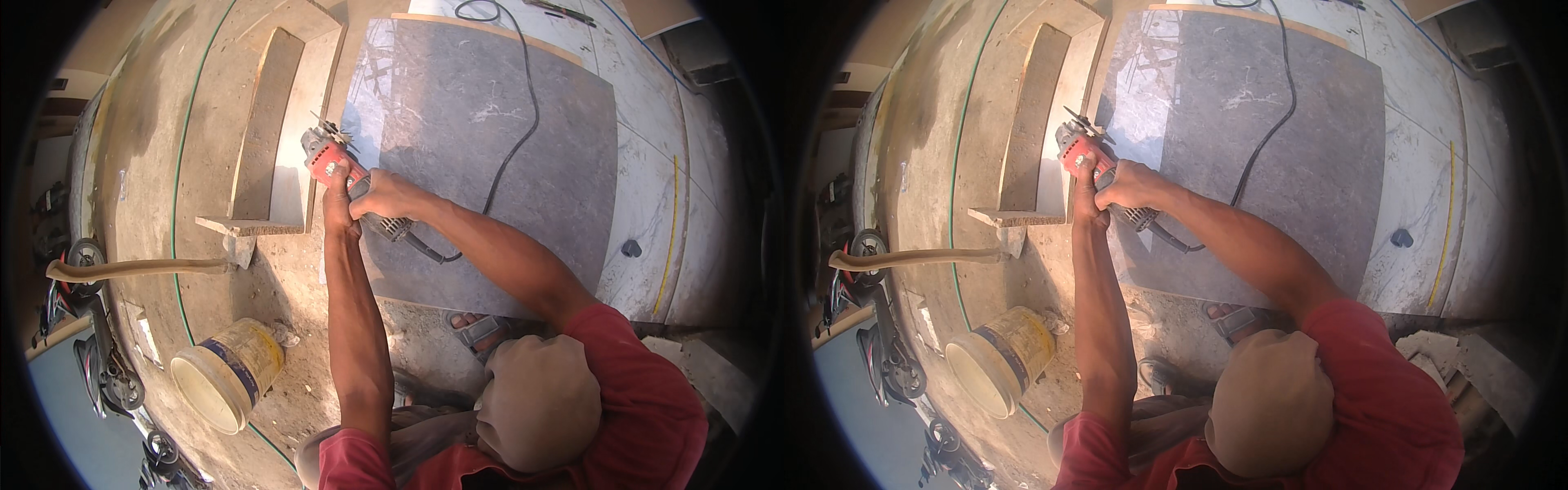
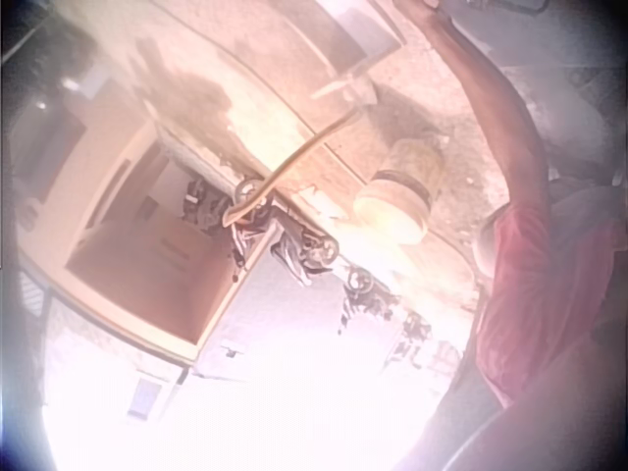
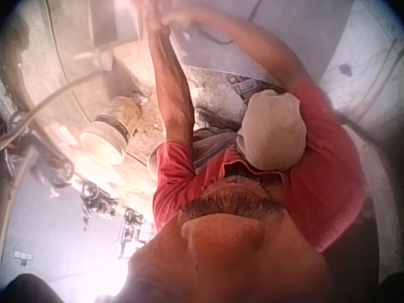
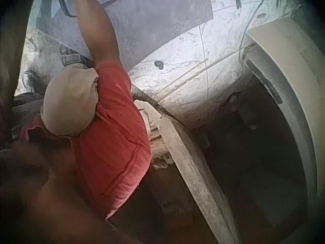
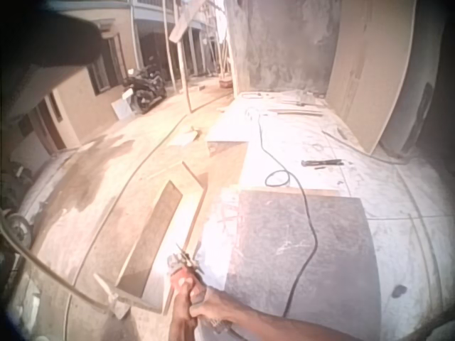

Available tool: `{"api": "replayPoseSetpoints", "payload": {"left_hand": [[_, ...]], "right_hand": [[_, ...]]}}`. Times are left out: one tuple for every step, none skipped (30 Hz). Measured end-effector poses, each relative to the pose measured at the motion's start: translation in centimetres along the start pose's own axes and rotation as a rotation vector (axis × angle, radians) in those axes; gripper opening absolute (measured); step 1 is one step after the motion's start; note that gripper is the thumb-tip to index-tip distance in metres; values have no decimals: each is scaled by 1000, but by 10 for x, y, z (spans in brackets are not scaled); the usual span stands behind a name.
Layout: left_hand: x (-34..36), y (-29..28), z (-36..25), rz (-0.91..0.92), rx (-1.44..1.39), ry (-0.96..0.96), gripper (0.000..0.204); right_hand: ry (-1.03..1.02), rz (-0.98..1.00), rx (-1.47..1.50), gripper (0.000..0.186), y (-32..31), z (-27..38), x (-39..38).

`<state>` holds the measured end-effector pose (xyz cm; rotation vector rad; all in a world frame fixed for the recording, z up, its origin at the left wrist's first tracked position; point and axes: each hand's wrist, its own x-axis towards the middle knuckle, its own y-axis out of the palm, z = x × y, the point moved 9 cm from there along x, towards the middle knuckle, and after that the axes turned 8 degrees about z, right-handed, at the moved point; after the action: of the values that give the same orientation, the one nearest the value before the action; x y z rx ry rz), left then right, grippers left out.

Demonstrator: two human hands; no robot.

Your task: The person uses an angle grinder to cut along the edge of a tile and then lifts the tile to check the progress.

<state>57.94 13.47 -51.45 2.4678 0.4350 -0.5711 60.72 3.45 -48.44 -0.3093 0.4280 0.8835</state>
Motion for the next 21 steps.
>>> {"api": "replayPoseSetpoints", "payload": {"left_hand": [[0, 0, 0, 0, 0, 1, 54], [1, 0, 0, 6, 1, 0, 54], [1, 0, 1, 11, 1, -1, 54], [2, 0, 2, 14, 1, -1, 54], [2, 1, 2, 18, 13, 18, 54], [3, 2, 2, 24, 25, 36, 53], [1, 0, 1, 20, 27, 36, 53], [0, -2, 0, 21, 37, 42, 53], [-2, -3, -1, 23, 48, 47, 52], [-1, -3, 1, 23, 47, 46, 52], [-1, -4, 1, 20, 46, 48, 52], [-1, -5, 2, 16, 45, 50, 52], [-1, -4, 3, 18, 43, 50, 52], [-1, -2, 3, 17, 38, 62, 52], [-1, -1, 3, 15, 32, 74, 52], [-1, -2, 2, 15, 32, 75, 52], [-1, -3, 3, 15, 37, 53, 52], [0, -4, 5, 15, 42, 31, 51], [-1, -4, 4, 14, 43, 32, 51], [-1, -5, 3, 3, 47, 35, 51], [-2, -6, 2, -8, 51, 39, 51]], "right_hand": [[27, 8, -23, 38, 0, -1, -1], [53, 17, -47, 35, 0, -1, -2], [52, 16, -47, 35, 0, -1, -2], [56, 37, -42, 41, 0, -2, -2], [60, 57, -38, 48, 1, -3, -3], [60, 54, -38, 48, 1, -4, -4], [58, -38, -98, 57, -2, -2, -8], [56, -129, -157, 67, -7, 1, -11], [55, -126, -155, 67, -7, 2, -11], [63, -74, -148, 74, -5, 2, -10], [70, -22, -141, 81, -2, 1, -9], [70, -21, -141, 81, -1, 1, -9], [68, -25, -146, 80, -2, 0, -8], [66, -28, -152, 79, -4, -2, -8], [67, -30, -153, 79, -5, -3, -7], [72, -20, -153, 79, -4, -3, -6], [76, -10, -152, 79, -2, -3, -5], [76, -10, -153, 79, -1, -3, -6], [67, -24, -140, 78, -2, -3, -6], [58, -38, -128, 76, -2, -2, -7], [57, -37, -128, 76, -2, -1, -6]]}}
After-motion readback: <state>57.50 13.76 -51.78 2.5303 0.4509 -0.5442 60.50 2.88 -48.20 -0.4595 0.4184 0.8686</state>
